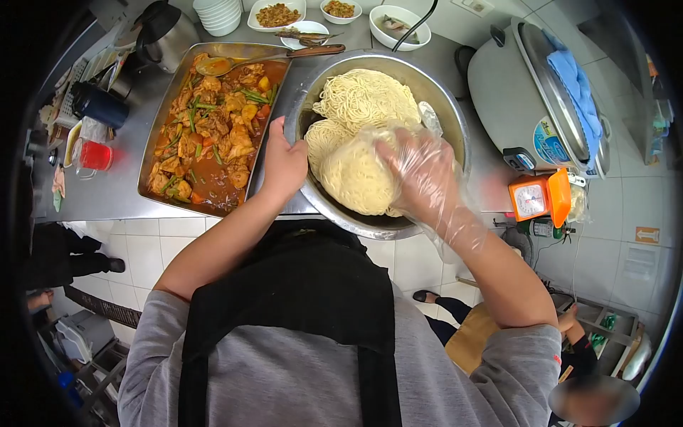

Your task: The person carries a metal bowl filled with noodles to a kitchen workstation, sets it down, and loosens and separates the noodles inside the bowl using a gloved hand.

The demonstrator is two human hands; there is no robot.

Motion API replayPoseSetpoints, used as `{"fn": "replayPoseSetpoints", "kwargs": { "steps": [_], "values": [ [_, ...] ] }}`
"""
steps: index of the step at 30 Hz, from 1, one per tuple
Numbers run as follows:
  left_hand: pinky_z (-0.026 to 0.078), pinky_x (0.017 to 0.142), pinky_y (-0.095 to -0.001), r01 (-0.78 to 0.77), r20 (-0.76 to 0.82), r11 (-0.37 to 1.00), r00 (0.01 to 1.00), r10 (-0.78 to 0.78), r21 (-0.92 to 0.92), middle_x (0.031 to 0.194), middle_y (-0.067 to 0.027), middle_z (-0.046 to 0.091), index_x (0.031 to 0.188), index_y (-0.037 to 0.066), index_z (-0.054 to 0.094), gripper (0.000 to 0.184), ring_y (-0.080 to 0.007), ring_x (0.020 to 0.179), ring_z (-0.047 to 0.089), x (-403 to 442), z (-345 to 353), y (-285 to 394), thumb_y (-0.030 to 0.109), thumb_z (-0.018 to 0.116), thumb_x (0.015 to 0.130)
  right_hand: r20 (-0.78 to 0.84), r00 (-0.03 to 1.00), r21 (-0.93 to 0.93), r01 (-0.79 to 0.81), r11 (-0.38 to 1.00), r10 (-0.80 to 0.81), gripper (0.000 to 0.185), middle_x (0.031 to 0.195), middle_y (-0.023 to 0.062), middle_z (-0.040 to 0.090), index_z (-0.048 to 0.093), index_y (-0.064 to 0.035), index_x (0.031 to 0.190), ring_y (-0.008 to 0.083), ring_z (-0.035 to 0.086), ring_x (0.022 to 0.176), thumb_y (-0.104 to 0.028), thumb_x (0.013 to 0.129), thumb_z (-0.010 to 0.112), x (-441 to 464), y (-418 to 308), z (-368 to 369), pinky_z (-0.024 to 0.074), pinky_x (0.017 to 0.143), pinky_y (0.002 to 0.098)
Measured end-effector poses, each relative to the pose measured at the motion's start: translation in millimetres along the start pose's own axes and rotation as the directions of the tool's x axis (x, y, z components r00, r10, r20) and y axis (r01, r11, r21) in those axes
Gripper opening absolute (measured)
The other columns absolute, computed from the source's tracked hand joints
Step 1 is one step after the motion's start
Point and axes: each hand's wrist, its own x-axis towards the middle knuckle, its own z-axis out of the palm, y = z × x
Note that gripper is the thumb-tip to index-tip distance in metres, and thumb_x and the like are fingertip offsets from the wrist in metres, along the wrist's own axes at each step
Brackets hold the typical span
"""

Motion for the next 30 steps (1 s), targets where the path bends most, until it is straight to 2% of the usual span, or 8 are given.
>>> {"fn": "replayPoseSetpoints", "kwargs": {
  "steps": [7,11,13,17,19,21,22,30],
  "values": [
    [0.044,0.094,-0.0391,-0.035,-0.051,0.999,0.998,0.034,-0.011,0.116,-0.0312,0.055,0.129,-0.012,0.038,0.05,-0.0391,0.109,0.057,-1,0,4,0.001,0.051,0.083,0.022,0.997,0.261,-0.075,0.962,0.072,0.089,0.116,0.0203,0.06,0.05,-0.009,0.136,0.0342,0.06,0.106,-0.027,0.057,0.086,42,31,-25,0.0479,0.089,0.0401],
    [0.044,0.095,-0.0405,0.002,-0.055,1.0,0.998,-0.003,-0.005,0.119,-0.0319,0.054,0.13,-0.011,0.038,0.05,-0.0409,0.111,0.056,-4,-1,6,0.001,0.051,0.083,0.389,0.921,0.524,-0.244,0.816,0.026,0.078,0.115,0.02,0.066,0.047,0.0005,0.138,0.0254,0.065,0.103,-0.022,0.07,0.078,69,61,-40,0.0487,0.09,0.0326],
    [0.043,0.096,-0.041,-0.011,-0.062,1.0,0.998,0.012,0.011,0.12,-0.0328,0.053,0.13,-0.011,0.038,0.05,-0.0422,0.112,0.055,-4,-1,4,0.001,0.051,0.082,0.603,0.796,0.79,-0.585,0.184,-0.06,0.062,0.111,0.0108,0.069,0.054,0.0021,0.131,0.0159,0.064,0.097,-0.02,0.077,0.075,77,67,-39,0.0494,0.087,0.0292],
    [0.043,0.097,-0.0414,0.028,-0.069,1.0,0.997,-0.028,0.004,0.122,-0.0335,0.051,0.131,-0.011,0.037,0.052,-0.0429,0.114,0.054,-5,0,0,0.0,0.051,0.082,0.465,0.844,0.885,-0.447,0.128,-0.265,0.048,0.119,0.0059,0.065,0.059,0.0021,0.124,0.0112,0.059,0.102,-0.017,0.083,0.075,84,106,-15,0.0476,0.09,0.0286],
    [0.042,0.098,-0.0415,0.068,-0.068,0.998,0.995,-0.069,-0.013,0.123,-0.0332,0.051,0.131,-0.011,0.037,0.053,-0.0427,0.115,0.053,-8,-4,9,0.0,0.051,0.081,0.484,0.849,0.875,-0.467,0.13,-0.211,0.043,0.118,0.0062,0.065,0.06,0.002,0.123,0.0115,0.059,0.102,-0.014,0.084,0.073,82,89,-43,0.0476,0.091,0.0289],
    [0.042,0.098,-0.0416,-0.01,-0.061,0.998,0.998,0.006,-0.062,0.122,-0.0325,0.051,0.13,-0.011,0.037,0.052,-0.043,0.114,0.053,-6,-1,5,-0.001,0.051,0.081,0.372,0.923,0.804,-0.374,0.463,0.1,0.04,0.115,0.0061,0.066,0.061,0.0025,0.122,0.0123,0.06,0.1,-0.016,0.087,0.069,79,80,-57,0.0474,0.09,0.0294],
    [0.042,0.098,-0.0416,-0.004,-0.065,0.998,0.998,0.0,-0.066,0.122,-0.0325,0.051,0.13,-0.011,0.037,0.052,-0.043,0.114,0.053,-7,0,5,-0.001,0.051,0.081,0.453,0.836,0.878,-0.478,0.004,0.31,0.039,0.111,0.0063,0.066,0.06,0.0034,0.123,0.0133,0.059,0.099,-0.017,0.091,0.064,73,66,-58,0.047,0.09,0.0298],
    [0.042,0.098,-0.0426,0.028,-0.088,0.993,0.995,-0.038,-0.112,0.119,-0.0291,0.054,0.125,-0.007,0.042,0.046,-0.0425,0.115,0.053,-6,1,0,-0.001,0.052,0.081,-0.205,0.978,0.23,0.012,0.973,0.036,0.061,0.131,0.0237,0.053,0.045,0.0035,0.136,0.0386,0.058,0.11,-0.025,0.086,0.066,29,-45,-12,0.0475,0.093,0.0433]
  ]
}}
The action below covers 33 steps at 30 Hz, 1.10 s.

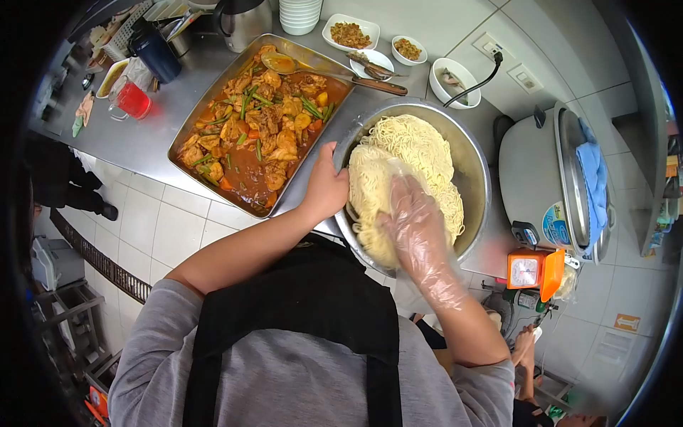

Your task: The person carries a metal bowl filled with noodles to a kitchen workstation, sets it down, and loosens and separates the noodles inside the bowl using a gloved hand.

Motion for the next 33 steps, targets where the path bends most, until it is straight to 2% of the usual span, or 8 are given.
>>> {"fn": "replayPoseSetpoints", "kwargs": {
  "steps": [5,7,16,18,22,23,29,33],
  "values": [
    [0.042,0.097,-0.0418,0.024,0.008,1.0,1.0,-0.024,0.016,0.118,-0.0285,0.055,0.125,-0.007,0.042,0.045,-0.042,0.113,0.054,-3,-2,14,-0.002,0.051,0.082,-0.03,0.999,-0.109,0.032,0.994,-0.035,0.06,0.129,0.0188,0.056,0.046,0.005,0.135,0.0305,0.06,0.108,-0.016,0.085,0.069,6,19,-7,0.0481,0.088,0.0375],
    [0.042,0.097,-0.0415,0.022,0.023,1.0,0.999,-0.023,0.014,0.119,-0.0285,0.055,0.125,-0.007,0.042,0.044,-0.0418,0.113,0.054,-2,-3,15,-0.002,0.051,0.082,0.407,0.802,0.623,-0.594,0.509,0.437,0.05,0.125,0.0157,0.06,0.052,0.0053,0.13,0.0203,0.061,0.105,-0.013,0.087,0.067,12,39,-11,0.0481,0.086,0.0322],
    [0.044,0.092,-0.0405,-0.017,-0.037,0.995,0.999,0.02,0.097,0.116,-0.029,0.054,0.124,-0.007,0.042,0.043,-0.0401,0.106,0.056,0,4,-10,0.003,0.054,0.084,0.463,0.846,0.883,-0.466,-0.053,0.265,0.032,0.113,0.0068,0.066,0.059,0.0038,0.123,0.012,0.062,0.095,-0.006,0.092,0.061,-4,155,7,0.0503,0.087,0.0289],
    [0.045,0.086,-0.0421,0.002,-0.045,0.995,0.999,0.003,0.095,0.108,-0.0275,0.054,0.121,-0.007,0.043,0.041,-0.0387,0.096,0.056,-2,2,-1,0.004,0.057,0.084,0.39,0.858,0.844,-0.478,0.244,0.333,0.032,0.114,0.0069,0.066,0.06,0.0036,0.122,0.0115,0.062,0.095,-0.007,0.092,0.061,-11,172,10,0.0507,0.086,0.0291],
    [0.043,0.082,-0.0465,-0.017,-0.186,0.977,0.981,0.057,0.213,0.103,-0.0272,0.05,0.109,-0.004,0.045,0.033,-0.0431,0.095,0.052,-17,16,-21,0.007,0.061,0.082,0.359,0.929,0.93,-0.347,-0.117,0.096,0.041,0.116,0.0088,0.066,0.059,0.004,0.123,0.0146,0.063,0.101,-0.01,0.085,0.069,-17,197,23,0.0504,0.088,0.0295],
    [0.043,0.082,-0.049,-0.002,-0.227,0.979,0.973,0.049,0.204,0.099,-0.0288,0.05,0.107,-0.005,0.042,0.031,-0.046,0.093,0.052,-30,18,-17,0.009,0.057,0.085,0.273,0.937,0.934,-0.312,0.172,0.218,0.042,0.116,0.0105,0.066,0.061,0.0047,0.12,0.015,0.064,0.098,-0.011,0.083,0.072,-20,224,50,0.0507,0.085,0.0281],
    [0.044,0.08,-0.05,0.041,-0.18,0.99,0.984,-0.016,0.138,0.093,-0.0317,0.048,0.108,-0.005,0.033,0.036,-0.049,0.088,0.052,-104,23,-11,0.017,0.056,0.09,0.462,0.85,0.623,-0.513,0.59,0.252,0.016,0.078,0.0005,0.064,0.065,-0.0007,0.094,0.0118,0.058,0.066,-0.016,0.093,0.061,50,217,12,0.0479,0.066,0.0259],
    [0.047,0.077,-0.046,-0.138,-0.144,0.922,0.969,0.202,0.362,0.097,-0.0258,0.05,0.114,-0.004,0.032,0.041,-0.0423,0.085,0.056,-128,39,-61,0.02,0.057,0.094,-0.116,0.96,0.775,-0.073,0.628,0.255,0.024,0.069,-0.0008,0.056,0.062,-0.0015,0.079,0.0102,0.048,0.059,-0.018,0.096,0.056,60,221,46,0.0411,0.057,0.0288]
  ]
}}
